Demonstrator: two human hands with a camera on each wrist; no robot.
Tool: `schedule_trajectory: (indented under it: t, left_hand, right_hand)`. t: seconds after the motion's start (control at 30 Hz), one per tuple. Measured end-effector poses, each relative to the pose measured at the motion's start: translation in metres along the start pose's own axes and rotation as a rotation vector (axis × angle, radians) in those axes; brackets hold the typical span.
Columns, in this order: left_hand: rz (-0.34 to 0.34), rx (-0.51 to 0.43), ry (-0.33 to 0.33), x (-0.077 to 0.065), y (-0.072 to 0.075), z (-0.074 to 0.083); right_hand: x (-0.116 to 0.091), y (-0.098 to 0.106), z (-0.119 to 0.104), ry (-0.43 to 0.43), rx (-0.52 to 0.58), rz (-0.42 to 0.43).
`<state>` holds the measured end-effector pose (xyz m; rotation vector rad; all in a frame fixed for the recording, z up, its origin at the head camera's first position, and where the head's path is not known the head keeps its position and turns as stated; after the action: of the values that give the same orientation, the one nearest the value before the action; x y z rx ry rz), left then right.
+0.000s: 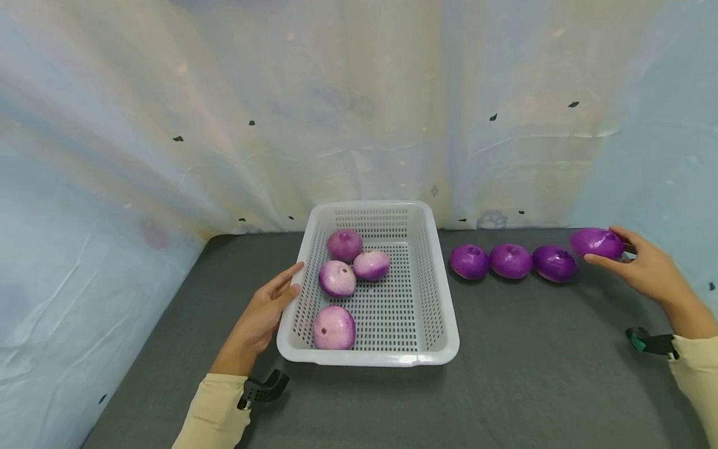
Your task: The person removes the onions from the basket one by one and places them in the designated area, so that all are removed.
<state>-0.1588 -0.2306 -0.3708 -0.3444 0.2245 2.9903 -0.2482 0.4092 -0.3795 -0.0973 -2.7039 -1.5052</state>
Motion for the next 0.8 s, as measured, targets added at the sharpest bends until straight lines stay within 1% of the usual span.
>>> schedule_trajectory:
  t: [0.17, 0.33, 0.47, 0.63, 0.8]
  left_hand:
    - [-0.010, -0.009, -0.007, 0.000, -0.001, 0.001]
    - [-0.009, 0.002, -0.013, -0.001, 0.000, 0.000]
    - [-0.020, -0.001, -0.030, 0.000, -0.002, -0.001]
    - [-0.025, -0.001, -0.047, 0.001, -0.002, -0.002]
    - [-0.017, 0.000, -0.048, 0.001, -0.001, -0.002]
  right_hand:
    - [0.003, -0.004, 0.016, -0.030, -0.022, -0.049]
    - [0.005, -0.013, 0.029, -0.016, -0.062, -0.074]
    - [0.003, -0.019, 0.038, -0.012, -0.063, -0.087]
    - [0.004, -0.024, 0.043, -0.014, -0.066, -0.108]
    - [0.005, -0.025, 0.039, 0.001, -0.067, -0.103]
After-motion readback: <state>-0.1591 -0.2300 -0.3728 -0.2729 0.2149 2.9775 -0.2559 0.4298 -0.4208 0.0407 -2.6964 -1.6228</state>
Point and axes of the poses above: each hand's wrist, its own x-axis towards the middle knuckle, its own y-axis out of the back of the hand, z = x × y, the point moved 5 cm from there along x, towards the middle knuckle, and after that the axes turned 3 degrees about y, right-handed, at the moved point
